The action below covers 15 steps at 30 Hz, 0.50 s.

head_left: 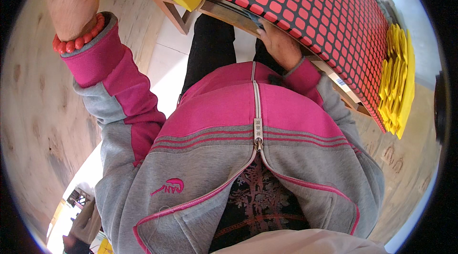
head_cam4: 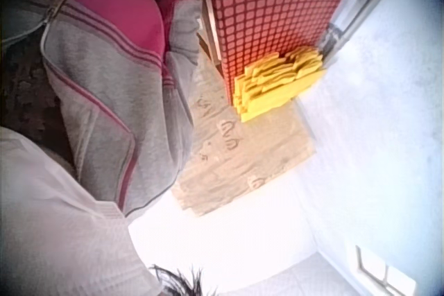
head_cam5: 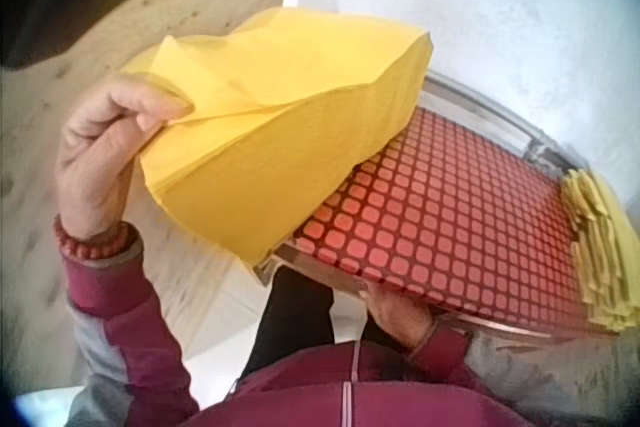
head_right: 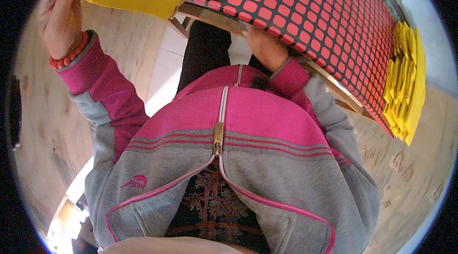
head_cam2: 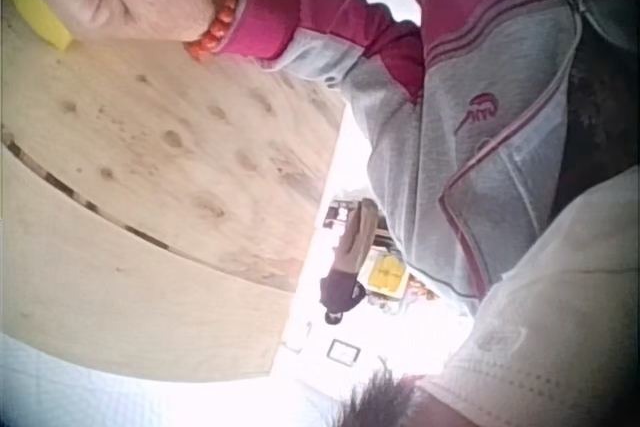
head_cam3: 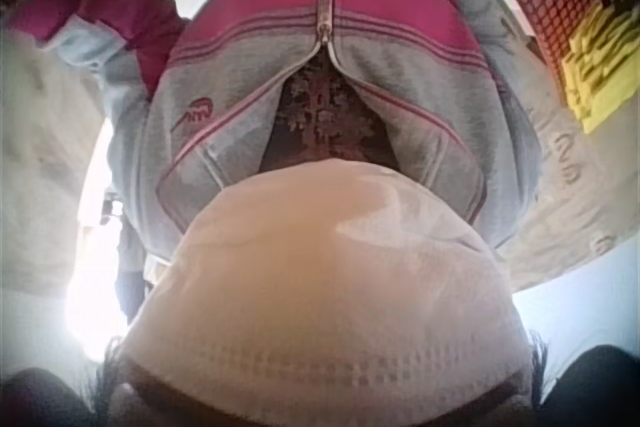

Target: The person folds yellow paper sheets by hand on a patterned table, repeatedly folding and unfolding them to create creases. The person smooths the folds and stacks the finished sheets.

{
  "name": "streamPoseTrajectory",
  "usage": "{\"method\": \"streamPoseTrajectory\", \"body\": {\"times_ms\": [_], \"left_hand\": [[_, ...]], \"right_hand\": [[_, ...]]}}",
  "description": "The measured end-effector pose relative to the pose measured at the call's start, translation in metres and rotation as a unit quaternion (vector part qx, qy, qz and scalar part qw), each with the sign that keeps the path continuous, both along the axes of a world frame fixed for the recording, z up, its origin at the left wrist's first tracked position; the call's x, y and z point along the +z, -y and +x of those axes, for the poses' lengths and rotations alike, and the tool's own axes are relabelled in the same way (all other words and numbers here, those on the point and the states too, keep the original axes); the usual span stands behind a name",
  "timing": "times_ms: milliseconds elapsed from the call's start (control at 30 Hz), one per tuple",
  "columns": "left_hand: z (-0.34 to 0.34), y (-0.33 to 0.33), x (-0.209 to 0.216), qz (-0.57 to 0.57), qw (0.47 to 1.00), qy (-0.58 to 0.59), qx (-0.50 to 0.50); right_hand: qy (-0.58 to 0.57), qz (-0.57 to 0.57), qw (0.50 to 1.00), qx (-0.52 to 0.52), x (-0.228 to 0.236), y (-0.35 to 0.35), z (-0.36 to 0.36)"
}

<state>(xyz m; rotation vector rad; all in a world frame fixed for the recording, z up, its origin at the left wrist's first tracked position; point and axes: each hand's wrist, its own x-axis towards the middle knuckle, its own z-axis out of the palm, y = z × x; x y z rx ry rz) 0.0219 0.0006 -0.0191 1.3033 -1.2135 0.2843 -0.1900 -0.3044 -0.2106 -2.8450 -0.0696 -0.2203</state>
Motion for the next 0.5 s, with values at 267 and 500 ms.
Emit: {"method": "streamPoseTrajectory", "body": {"times_ms": [267,500], "left_hand": [[-0.002,0.003,0.014,0.034,0.997,-0.056,-0.028],[-0.01,0.002,0.008,0.009,0.997,-0.06,0.037]], "right_hand": [[0.13,0.054,0.981,-0.133,-0.064,0.032,0.016],[0.136,0.048,0.983,-0.115,-0.036,0.029,0.015]]}}
